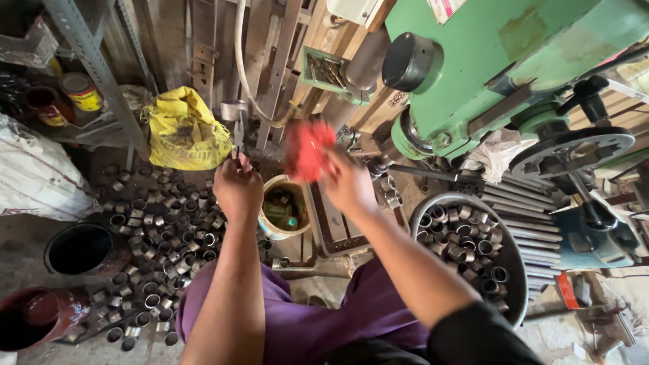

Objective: The person operates a drill press to machine small metal parts. They pick up a part from a bowl, place it under the drill, lower the drill head to machine it, and then remove the finished part. This process is repeated for multiple parts.

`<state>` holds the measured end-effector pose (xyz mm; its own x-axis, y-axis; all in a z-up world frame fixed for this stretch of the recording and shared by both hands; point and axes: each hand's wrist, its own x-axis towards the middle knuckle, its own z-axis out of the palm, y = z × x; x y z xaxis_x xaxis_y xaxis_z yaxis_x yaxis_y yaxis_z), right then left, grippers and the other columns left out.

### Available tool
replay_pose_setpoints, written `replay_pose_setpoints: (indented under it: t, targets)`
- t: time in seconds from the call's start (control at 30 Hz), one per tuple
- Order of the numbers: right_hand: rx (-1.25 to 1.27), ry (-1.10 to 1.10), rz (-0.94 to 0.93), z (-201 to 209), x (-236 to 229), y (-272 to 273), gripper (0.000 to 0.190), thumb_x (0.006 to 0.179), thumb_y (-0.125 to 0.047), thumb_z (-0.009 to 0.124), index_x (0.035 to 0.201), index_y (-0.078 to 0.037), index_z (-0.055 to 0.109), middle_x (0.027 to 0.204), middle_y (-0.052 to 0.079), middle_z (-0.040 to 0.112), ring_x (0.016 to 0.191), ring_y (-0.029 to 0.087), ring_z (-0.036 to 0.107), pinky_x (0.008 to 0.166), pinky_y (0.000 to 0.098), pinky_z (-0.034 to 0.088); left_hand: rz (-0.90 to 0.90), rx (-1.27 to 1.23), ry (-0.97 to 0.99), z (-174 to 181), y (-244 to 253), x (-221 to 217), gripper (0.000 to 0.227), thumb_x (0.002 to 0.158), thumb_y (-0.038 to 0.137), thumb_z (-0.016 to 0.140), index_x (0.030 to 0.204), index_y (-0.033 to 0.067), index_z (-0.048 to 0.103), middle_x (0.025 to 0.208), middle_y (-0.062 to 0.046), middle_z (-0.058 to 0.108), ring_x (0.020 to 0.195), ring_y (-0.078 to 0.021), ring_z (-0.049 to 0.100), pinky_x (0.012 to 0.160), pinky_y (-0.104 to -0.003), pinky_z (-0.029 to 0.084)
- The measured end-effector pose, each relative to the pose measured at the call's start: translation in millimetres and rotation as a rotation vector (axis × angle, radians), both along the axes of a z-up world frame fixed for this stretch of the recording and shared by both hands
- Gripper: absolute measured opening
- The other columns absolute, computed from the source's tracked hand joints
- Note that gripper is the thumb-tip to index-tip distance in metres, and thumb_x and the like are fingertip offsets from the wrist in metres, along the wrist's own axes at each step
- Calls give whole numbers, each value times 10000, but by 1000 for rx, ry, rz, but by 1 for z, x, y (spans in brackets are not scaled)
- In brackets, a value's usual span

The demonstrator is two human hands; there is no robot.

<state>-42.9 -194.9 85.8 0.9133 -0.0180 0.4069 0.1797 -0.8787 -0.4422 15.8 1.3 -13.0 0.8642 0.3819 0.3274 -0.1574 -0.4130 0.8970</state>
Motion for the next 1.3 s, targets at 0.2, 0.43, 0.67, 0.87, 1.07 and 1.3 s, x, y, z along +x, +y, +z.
replay_pose_setpoints:
  t: [0.2,0.43,0.67,0.87,1.07,1.3]
  targets:
    - [134,-77,53,-26,-127,-43,429,894,-37,744,1313,-52,652,1247,170,703,917,140,726,693,264,636,-95,-199,20,7,-1,-10,101,809,22,667,909,23,655,890,-137,663,759,-293,685,702,-378,539]
    - [259,151,-527,-87,-165,-171,308,851,-58,860,1137,-32,747,781,100,702,677,182,637,620,303,532,-128,-118,135,18,-7,-18,195,785,2,685,968,64,718,855,-117,668,716,-252,678,667,-359,523]
    - [1206,-126,-344,-117,-61,-269,373,825,103,676,1174,-23,634,1057,51,694,889,171,702,774,343,634,-144,-88,114,13,-21,-16,182,793,37,665,955,95,722,910,-106,691,777,-273,694,725,-379,544]
    - [1080,92,-186,-142,67,-267,360,821,101,698,1160,-1,631,1073,100,679,916,218,698,790,368,616,-141,51,237,13,-28,-15,211,782,96,703,989,100,742,957,-161,674,872,-382,661,767,-457,528]
    - [544,108,-69,-155,139,-224,360,781,97,757,1112,11,645,1033,109,694,919,236,704,785,357,595,-157,65,231,14,-34,-14,145,789,115,685,928,90,714,966,-139,684,916,-391,667,788,-471,539]
    - [337,11,-46,-179,147,-206,438,709,118,800,1110,20,653,1018,110,703,938,245,718,772,338,577,-186,107,296,9,-36,-15,204,774,124,680,971,95,723,988,-142,684,947,-389,664,796,-478,541]
